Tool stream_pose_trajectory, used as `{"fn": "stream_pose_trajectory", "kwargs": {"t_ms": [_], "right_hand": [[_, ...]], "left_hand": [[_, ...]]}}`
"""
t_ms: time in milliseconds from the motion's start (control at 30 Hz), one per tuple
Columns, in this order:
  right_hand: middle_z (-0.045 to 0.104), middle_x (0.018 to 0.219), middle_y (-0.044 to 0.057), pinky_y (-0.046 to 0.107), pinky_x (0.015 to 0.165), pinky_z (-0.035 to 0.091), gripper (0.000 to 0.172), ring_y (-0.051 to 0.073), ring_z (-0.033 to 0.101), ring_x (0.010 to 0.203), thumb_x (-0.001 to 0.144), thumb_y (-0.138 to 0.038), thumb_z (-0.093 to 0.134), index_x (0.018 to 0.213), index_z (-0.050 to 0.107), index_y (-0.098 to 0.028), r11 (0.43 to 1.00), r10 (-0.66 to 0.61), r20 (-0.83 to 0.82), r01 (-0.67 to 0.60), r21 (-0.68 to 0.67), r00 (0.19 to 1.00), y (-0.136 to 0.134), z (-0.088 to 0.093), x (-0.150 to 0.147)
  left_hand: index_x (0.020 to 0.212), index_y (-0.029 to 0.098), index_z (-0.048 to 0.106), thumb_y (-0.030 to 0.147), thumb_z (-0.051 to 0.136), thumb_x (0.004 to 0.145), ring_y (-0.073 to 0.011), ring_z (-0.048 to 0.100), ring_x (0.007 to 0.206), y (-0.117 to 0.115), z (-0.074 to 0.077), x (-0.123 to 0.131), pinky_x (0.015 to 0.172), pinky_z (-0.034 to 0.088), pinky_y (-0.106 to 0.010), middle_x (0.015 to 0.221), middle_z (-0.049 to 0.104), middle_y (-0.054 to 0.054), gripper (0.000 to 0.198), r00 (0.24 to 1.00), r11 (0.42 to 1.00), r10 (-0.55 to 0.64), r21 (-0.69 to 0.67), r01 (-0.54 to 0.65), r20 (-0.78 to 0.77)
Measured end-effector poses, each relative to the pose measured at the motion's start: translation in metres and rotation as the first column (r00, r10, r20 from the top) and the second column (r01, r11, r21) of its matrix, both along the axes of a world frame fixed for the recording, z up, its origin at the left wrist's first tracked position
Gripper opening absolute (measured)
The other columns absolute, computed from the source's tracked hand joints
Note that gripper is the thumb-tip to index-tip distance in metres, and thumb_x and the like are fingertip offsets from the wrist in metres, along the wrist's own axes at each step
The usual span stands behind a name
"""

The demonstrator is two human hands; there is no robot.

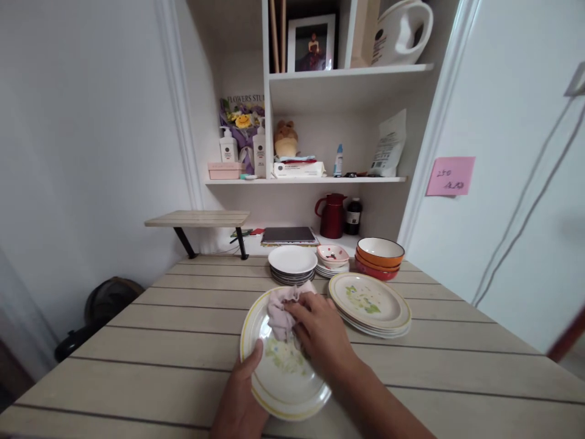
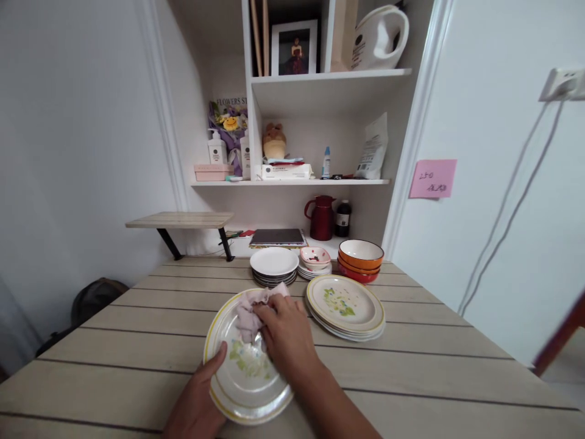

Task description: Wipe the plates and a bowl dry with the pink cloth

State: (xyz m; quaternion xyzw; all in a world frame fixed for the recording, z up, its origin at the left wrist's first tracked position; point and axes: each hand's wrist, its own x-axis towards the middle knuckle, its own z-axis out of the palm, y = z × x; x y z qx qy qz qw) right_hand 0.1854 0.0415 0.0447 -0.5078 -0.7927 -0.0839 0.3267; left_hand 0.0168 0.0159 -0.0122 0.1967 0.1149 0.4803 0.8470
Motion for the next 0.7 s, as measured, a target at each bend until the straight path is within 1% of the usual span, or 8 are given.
{"fn": "stream_pose_trajectory", "kwargs": {"t_ms": [100,200,267,367,433,500,567,700], "right_hand": [[0.059,0.105,0.007,0.035,0.081,0.037,0.034,0.024,0.05,0.095,0.083,-0.016,0.058,0.113,0.066,-0.029,0.998,0.003,-0.005,-0.003,-0.064,1.0,0.0,-0.001,0.007],[0.058,0.103,0.006,0.033,0.08,0.037,0.029,0.022,0.051,0.095,0.08,-0.013,0.057,0.104,0.067,-0.026,0.986,0.106,0.035,-0.101,-0.134,0.994,-0.001,-0.003,0.01],[0.059,0.1,0.005,0.032,0.078,0.037,0.026,0.021,0.051,0.093,0.079,-0.014,0.056,0.1,0.067,-0.025,0.971,0.191,0.077,-0.177,-0.162,0.978,-0.004,-0.003,0.007],[0.059,0.096,0.003,0.03,0.076,0.036,0.025,0.019,0.052,0.089,0.079,-0.014,0.057,0.098,0.068,-0.026,0.934,0.327,0.121,-0.301,-0.191,0.937,-0.013,-0.004,-0.003],[0.059,0.094,0.002,0.029,0.074,0.036,0.029,0.018,0.052,0.086,0.08,-0.016,0.057,0.104,0.068,-0.029,0.915,0.384,0.139,-0.356,-0.191,0.913,-0.018,-0.005,-0.013],[0.059,0.097,0.002,0.03,0.072,0.035,0.038,0.019,0.052,0.087,0.082,-0.017,0.057,0.115,0.065,-0.035,0.93,0.359,0.155,-0.338,-0.145,0.92,-0.018,-0.006,-0.022],[0.06,0.1,0.004,0.031,0.072,0.035,0.046,0.02,0.052,0.088,0.086,-0.017,0.054,0.126,0.059,-0.04,0.963,0.268,0.163,-0.261,-0.066,0.949,-0.011,-0.006,-0.026],[0.061,0.101,0.008,0.032,0.074,0.036,0.049,0.021,0.053,0.087,0.088,-0.017,0.053,0.133,0.056,-0.037,0.999,0.032,0.12,-0.036,0.027,0.992,0.007,-0.004,-0.014]], "left_hand": [[0.144,0.017,0.042,0.038,0.04,0.095,-0.0298,0.051,0.129,0.004,0.007,-0.002,0.115,0.027,-0.05,0.131,0.062,-0.015,0.053,0.996,0.998,0.067,0.013,-0.068,0.055],[0.144,0.018,0.042,0.042,0.035,0.097,-0.0294,0.046,0.133,0.007,0.008,-0.009,0.117,0.022,-0.05,0.136,0.059,-0.015,0.054,0.982,0.991,0.104,0.066,-0.115,0.156],[0.143,0.018,0.044,0.044,0.034,0.097,-0.0296,0.044,0.135,0.01,0.004,-0.012,0.117,0.021,-0.05,0.139,0.056,-0.015,0.054,0.975,0.989,0.094,0.097,-0.115,0.2],[0.138,0.015,0.052,0.045,0.037,0.096,-0.0307,0.047,0.132,0.012,-0.003,-0.015,0.115,0.025,-0.05,0.137,0.057,-0.016,0.053,0.981,0.99,0.108,0.075,-0.122,0.162],[0.134,0.014,0.056,0.044,0.041,0.095,-0.0306,0.051,0.129,0.012,-0.006,-0.014,0.113,0.03,-0.049,0.132,0.061,-0.017,0.051,0.989,0.993,0.116,0.024,-0.118,0.094],[0.133,0.014,0.056,0.041,0.044,0.095,-0.0294,0.055,0.125,0.009,-0.006,-0.012,0.111,0.033,-0.047,0.128,0.065,-0.015,0.048,0.994,0.994,0.105,-0.021,-0.104,0.033],[0.136,0.015,0.053,0.037,0.046,0.095,-0.0281,0.058,0.121,0.005,-0.003,-0.008,0.11,0.036,-0.045,0.125,0.067,-0.014,0.047,0.997,0.996,0.083,-0.038,-0.083,0.001],[0.143,0.016,0.043,0.037,0.049,0.094,-0.028,0.059,0.12,-0.002,0.011,0.001,0.11,0.037,-0.044,0.127,0.065,-0.015,0.054,0.996,0.995,0.081,-0.063,-0.082,-0.022]]}}
